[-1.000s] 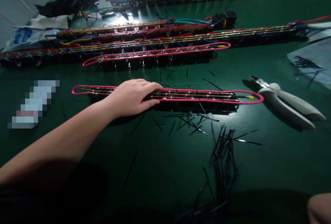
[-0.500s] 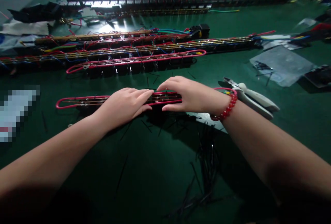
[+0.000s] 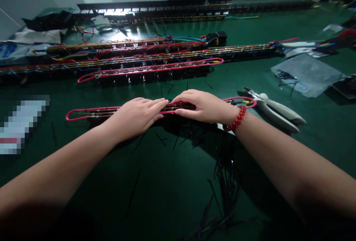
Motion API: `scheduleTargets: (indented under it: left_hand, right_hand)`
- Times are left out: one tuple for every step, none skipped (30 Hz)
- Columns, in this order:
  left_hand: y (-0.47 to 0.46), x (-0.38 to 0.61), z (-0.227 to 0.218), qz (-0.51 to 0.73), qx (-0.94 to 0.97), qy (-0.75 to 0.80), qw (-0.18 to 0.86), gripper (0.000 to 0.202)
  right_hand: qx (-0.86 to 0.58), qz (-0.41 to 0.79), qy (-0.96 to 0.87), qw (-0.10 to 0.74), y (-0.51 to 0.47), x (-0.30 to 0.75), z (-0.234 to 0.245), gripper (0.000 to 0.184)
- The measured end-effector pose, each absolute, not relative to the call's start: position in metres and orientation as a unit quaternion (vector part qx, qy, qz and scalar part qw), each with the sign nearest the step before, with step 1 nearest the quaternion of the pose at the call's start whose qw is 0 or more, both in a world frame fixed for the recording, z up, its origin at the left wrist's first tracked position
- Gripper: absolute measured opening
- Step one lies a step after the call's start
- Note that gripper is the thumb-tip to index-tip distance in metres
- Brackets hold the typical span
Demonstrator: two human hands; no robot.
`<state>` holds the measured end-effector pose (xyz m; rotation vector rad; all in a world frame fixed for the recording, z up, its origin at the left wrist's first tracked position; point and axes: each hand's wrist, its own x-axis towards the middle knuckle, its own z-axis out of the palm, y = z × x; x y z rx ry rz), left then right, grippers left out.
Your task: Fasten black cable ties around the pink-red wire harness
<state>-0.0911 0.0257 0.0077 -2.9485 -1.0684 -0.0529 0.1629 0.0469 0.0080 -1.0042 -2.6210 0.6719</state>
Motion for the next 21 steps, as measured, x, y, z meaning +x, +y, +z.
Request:
scheduleTargets:
  left_hand:
    - [0.027, -0.091, 0.008, -0.015, -0.94, -0.341, 0.0, 0.05]
    - [0.028, -0.092, 0.008, -0.012, -0.94, -0.341, -0.003, 0.05]
    - [0.029, -0.092, 0.008, -0.01, -0.94, -0.341, -0.007, 0.051]
    - [0.029, -0.092, 0.009, -0.007, -0.94, -0.342, -0.01, 0.051]
    - [0.03, -0.092, 0.009, -0.005, -0.939, -0.343, -0.013, 0.051]
    - [0.03, -0.092, 0.01, -0.002, -0.939, -0.344, -0.015, 0.051]
    - [0.031, -0.092, 0.012, 0.0, -0.939, -0.344, -0.017, 0.051]
    - [0.031, -0.093, 0.013, 0.0, -0.939, -0.343, -0.018, 0.051]
    - [0.031, -0.094, 0.015, -0.001, -0.939, -0.342, -0.016, 0.051]
    - [0.03, -0.095, 0.017, -0.002, -0.94, -0.341, -0.013, 0.05]
    - [0.03, -0.096, 0.02, -0.002, -0.94, -0.342, -0.008, 0.05]
    - [0.029, -0.098, 0.023, 0.0, -0.938, -0.346, -0.002, 0.05]
    - [0.028, -0.1, 0.026, 0.006, -0.935, -0.355, 0.004, 0.05]
    - [0.027, -0.102, 0.029, 0.019, -0.93, -0.368, 0.009, 0.049]
    - [0.026, -0.104, 0.032, 0.037, -0.923, -0.383, 0.012, 0.049]
    - [0.025, -0.106, 0.035, 0.058, -0.916, -0.397, 0.013, 0.047]
    - [0.025, -0.108, 0.038, 0.081, -0.91, -0.407, 0.009, 0.046]
    - [0.024, -0.11, 0.04, 0.099, -0.904, -0.416, 0.003, 0.045]
    - [0.023, -0.111, 0.042, 0.11, -0.9, -0.422, -0.003, 0.046]
    - [0.022, -0.112, 0.043, 0.115, -0.896, -0.429, -0.009, 0.046]
    - [0.022, -0.113, 0.043, 0.115, -0.892, -0.436, -0.017, 0.047]
  right_hand:
    - [-0.346, 0.234, -0.9, 0.128, 0.047, 0.163, 0.008, 0.039]
    - [-0.346, 0.237, -0.899, 0.127, 0.048, 0.163, 0.008, 0.038]
    - [-0.347, 0.24, -0.898, 0.126, 0.048, 0.163, 0.008, 0.037]
    - [-0.349, 0.243, -0.897, 0.124, 0.048, 0.163, 0.008, 0.037]
    - [-0.352, 0.245, -0.895, 0.122, 0.048, 0.163, 0.009, 0.037]
    - [-0.354, 0.247, -0.894, 0.118, 0.048, 0.163, 0.009, 0.037]
    - [-0.358, 0.249, -0.893, 0.115, 0.047, 0.162, 0.01, 0.037]
    - [-0.362, 0.25, -0.891, 0.112, 0.047, 0.162, 0.011, 0.037]
    - [-0.366, 0.251, -0.89, 0.109, 0.046, 0.162, 0.011, 0.037]
    - [-0.37, 0.252, -0.888, 0.106, 0.046, 0.162, 0.012, 0.036]
    - [-0.374, 0.253, -0.886, 0.103, 0.045, 0.161, 0.012, 0.035]
    - [-0.378, 0.254, -0.885, 0.101, 0.045, 0.161, 0.012, 0.034]
    - [-0.382, 0.256, -0.883, 0.099, 0.045, 0.16, 0.012, 0.033]
    - [-0.386, 0.258, -0.88, 0.096, 0.044, 0.16, 0.012, 0.032]
    - [-0.391, 0.261, -0.878, 0.093, 0.045, 0.159, 0.013, 0.031]
    - [-0.395, 0.264, -0.876, 0.091, 0.045, 0.159, 0.014, 0.031]
    - [-0.398, 0.267, -0.873, 0.088, 0.045, 0.16, 0.014, 0.031]
    - [-0.4, 0.272, -0.871, 0.084, 0.046, 0.16, 0.015, 0.031]
    - [-0.402, 0.277, -0.869, 0.08, 0.047, 0.161, 0.016, 0.031]
    - [-0.403, 0.283, -0.867, 0.074, 0.048, 0.163, 0.018, 0.031]
    - [-0.404, 0.29, -0.865, 0.069, 0.049, 0.164, 0.019, 0.03]
